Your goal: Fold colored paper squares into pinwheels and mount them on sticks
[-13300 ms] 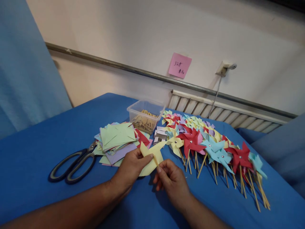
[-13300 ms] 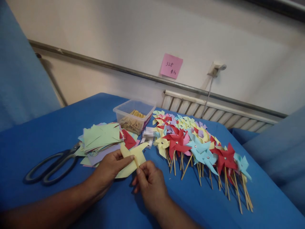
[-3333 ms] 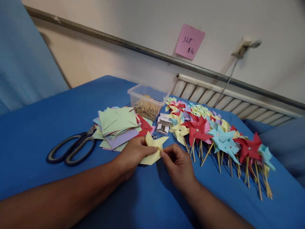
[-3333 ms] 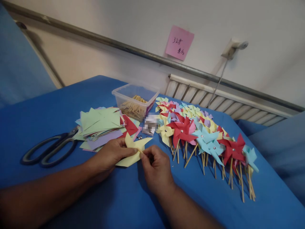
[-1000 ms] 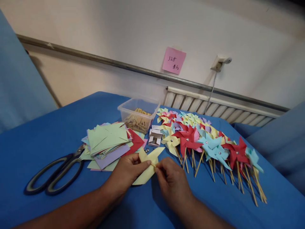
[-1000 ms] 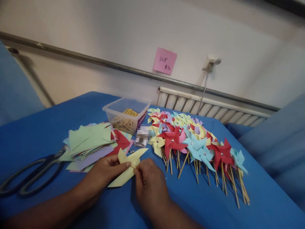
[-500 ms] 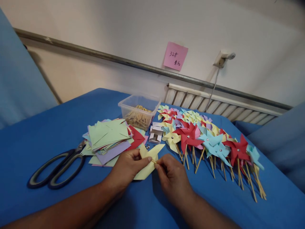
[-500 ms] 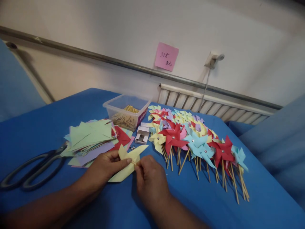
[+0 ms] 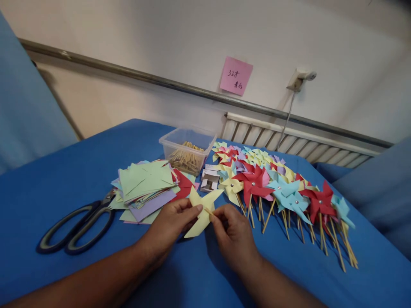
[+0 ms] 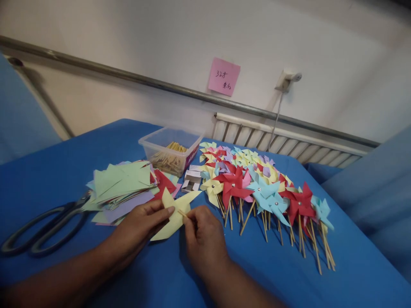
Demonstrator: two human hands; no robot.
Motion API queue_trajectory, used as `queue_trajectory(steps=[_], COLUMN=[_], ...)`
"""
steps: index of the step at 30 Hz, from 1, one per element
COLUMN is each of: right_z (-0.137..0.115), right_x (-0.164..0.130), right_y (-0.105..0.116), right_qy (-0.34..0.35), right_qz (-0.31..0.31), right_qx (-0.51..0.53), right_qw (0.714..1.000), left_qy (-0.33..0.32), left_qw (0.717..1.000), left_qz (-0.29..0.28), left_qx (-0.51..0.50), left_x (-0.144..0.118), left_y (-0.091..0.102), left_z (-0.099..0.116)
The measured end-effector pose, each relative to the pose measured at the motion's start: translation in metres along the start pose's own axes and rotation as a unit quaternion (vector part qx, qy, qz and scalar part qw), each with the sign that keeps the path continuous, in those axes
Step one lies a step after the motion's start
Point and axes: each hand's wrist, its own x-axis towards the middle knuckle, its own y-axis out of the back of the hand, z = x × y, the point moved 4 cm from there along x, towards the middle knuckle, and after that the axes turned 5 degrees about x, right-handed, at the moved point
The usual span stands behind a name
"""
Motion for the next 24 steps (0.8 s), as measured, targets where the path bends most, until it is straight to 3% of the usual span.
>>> queue_trajectory(steps=[4,12,17,24], right_z=[-0.001,0.011,0.009,0.000], right_x=[0.001,0.004,0.003,0.001], right_y=[0.001,-0.001,-0.001,-0.002], right_qy=[-0.022,-0.022,-0.006,0.032], right_qz=[0.002,0.021,0.018,0.002], right_qx=[0.019,0.031,0.024,-0.019], right_qw=[1.000,0.999,1.000,0.999], left_qy=[-0.017,0.008,-0.008,0.028], left_qw=[1.000,0.995,0.998,0.999], left_qz=[-0.014,-0.046,-0.032,0.008], left_qx=[-0.014,-0.085,-0.046,-0.027], left_x=[-0.001,-0.002,-0.002,0.001], left_y=[0.000,-0.002,-0.002,-0.002], left_z=[0.001,-0.001,-0.002,-0.003])
